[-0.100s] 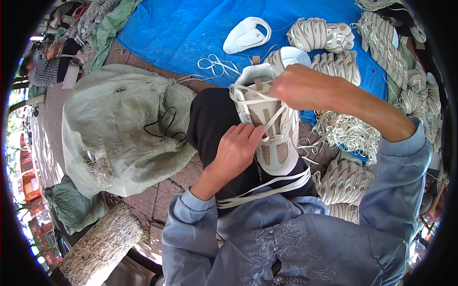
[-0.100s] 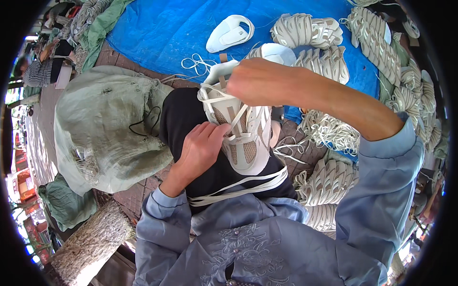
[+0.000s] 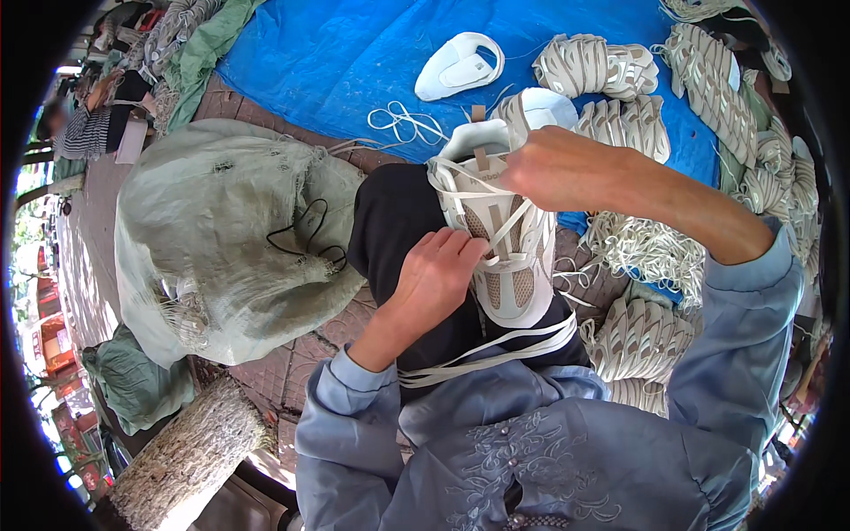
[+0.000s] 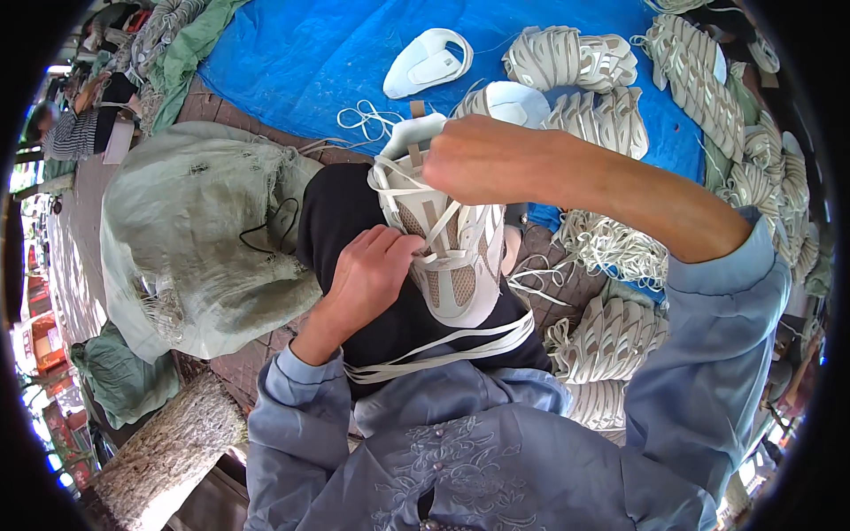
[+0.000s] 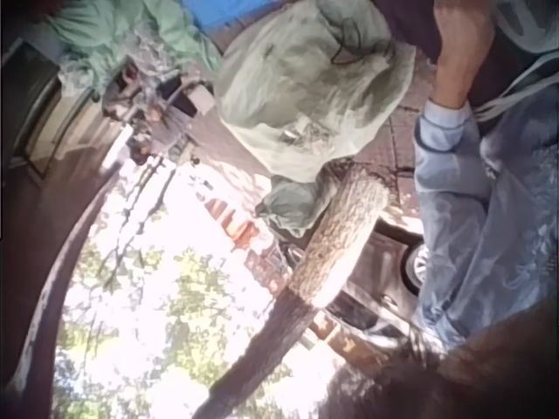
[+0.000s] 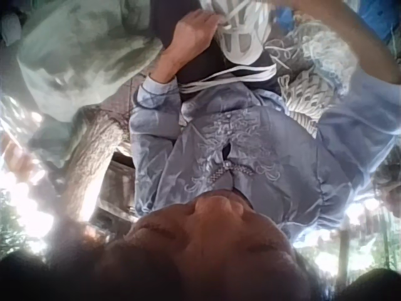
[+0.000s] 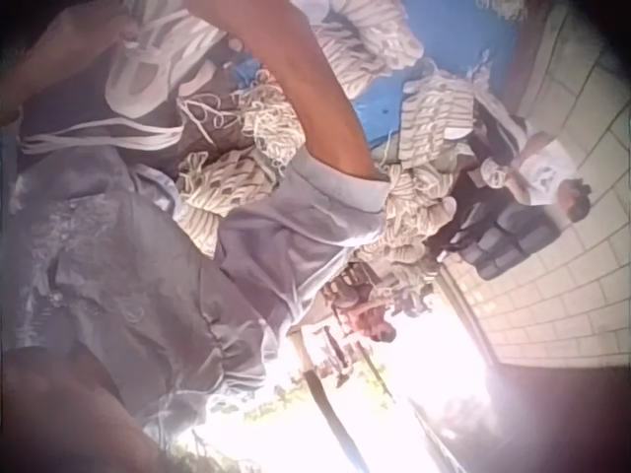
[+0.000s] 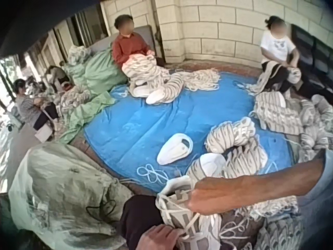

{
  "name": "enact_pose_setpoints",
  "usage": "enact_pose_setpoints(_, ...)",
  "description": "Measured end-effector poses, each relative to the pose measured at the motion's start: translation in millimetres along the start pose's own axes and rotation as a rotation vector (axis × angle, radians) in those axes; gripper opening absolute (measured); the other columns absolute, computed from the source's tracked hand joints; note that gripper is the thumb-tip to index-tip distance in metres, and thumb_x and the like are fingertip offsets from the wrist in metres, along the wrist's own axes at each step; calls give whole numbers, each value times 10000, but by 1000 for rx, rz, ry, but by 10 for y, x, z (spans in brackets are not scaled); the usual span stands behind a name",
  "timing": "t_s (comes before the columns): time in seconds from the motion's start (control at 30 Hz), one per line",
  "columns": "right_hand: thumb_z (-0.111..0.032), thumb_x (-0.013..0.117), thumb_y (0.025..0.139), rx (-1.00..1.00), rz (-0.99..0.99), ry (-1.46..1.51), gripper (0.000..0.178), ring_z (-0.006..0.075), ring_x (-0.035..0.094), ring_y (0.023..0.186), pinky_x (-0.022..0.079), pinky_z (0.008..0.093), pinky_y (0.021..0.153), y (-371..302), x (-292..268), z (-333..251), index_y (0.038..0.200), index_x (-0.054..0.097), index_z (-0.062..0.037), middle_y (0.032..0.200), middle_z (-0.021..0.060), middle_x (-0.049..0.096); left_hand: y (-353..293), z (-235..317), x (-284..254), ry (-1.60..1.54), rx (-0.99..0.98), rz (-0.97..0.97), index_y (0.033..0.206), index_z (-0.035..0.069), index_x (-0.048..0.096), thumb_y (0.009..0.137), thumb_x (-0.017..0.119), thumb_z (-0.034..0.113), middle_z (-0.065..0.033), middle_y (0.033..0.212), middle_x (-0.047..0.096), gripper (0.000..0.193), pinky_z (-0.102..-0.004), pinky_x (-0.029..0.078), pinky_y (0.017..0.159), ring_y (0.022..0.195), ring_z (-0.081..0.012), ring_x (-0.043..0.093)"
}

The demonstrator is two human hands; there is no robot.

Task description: The person is lacing a white sneaker by hand. They thread a long white lace through the eyelets of the shoe, pulling it tight and adjusting the tension repeatedly. The task is performed while sitting, with the shoe resting on the person's lap.

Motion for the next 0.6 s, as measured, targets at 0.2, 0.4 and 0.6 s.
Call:
enact_pose_setpoints(0.2, -25, 586, 604, 2, 110, -37, 45, 270, 605, 610, 477, 360, 537, 23, -53, 111, 643, 597, -6, 644, 145, 582, -30, -51, -12, -51, -16, -12, 848, 22, 560, 653, 558, -45, -82, 700, 533, 206, -351, 444, 573, 644, -257, 523)
enact_pose_setpoints(0.4, -107, 581, 633, 102, 215, 297, 90, 268, 556, 535, 446, 370, 518, -118, -347, 402, 624, 609, -21, 561, 84, 577, -24, -132, -44, -263, -177, -29, 856, 20, 586, 739, 566, -22, -94, 754, 581, 125, -285, 454, 588, 665, -204, 559)
enact_pose_setpoints(0.6, -182, 623, 763, 400, 789, 751, 212, 45, 321, 354, 243, 226, 347, -639, -1936, 746, 636, 613, -12, 469, -4, 462, 112, -289, -204, -707, -546, 189, 886, 4, 608, 783, 553, -8, -63, 747, 591, 117, -214, 426, 557, 617, -84, 525)
Point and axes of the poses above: each hand's wrist, its own y-axis towards the middle knuckle, its own x-axis out of the palm, z = x × y, the point moved 5 cm from there along y, towards the middle knuckle
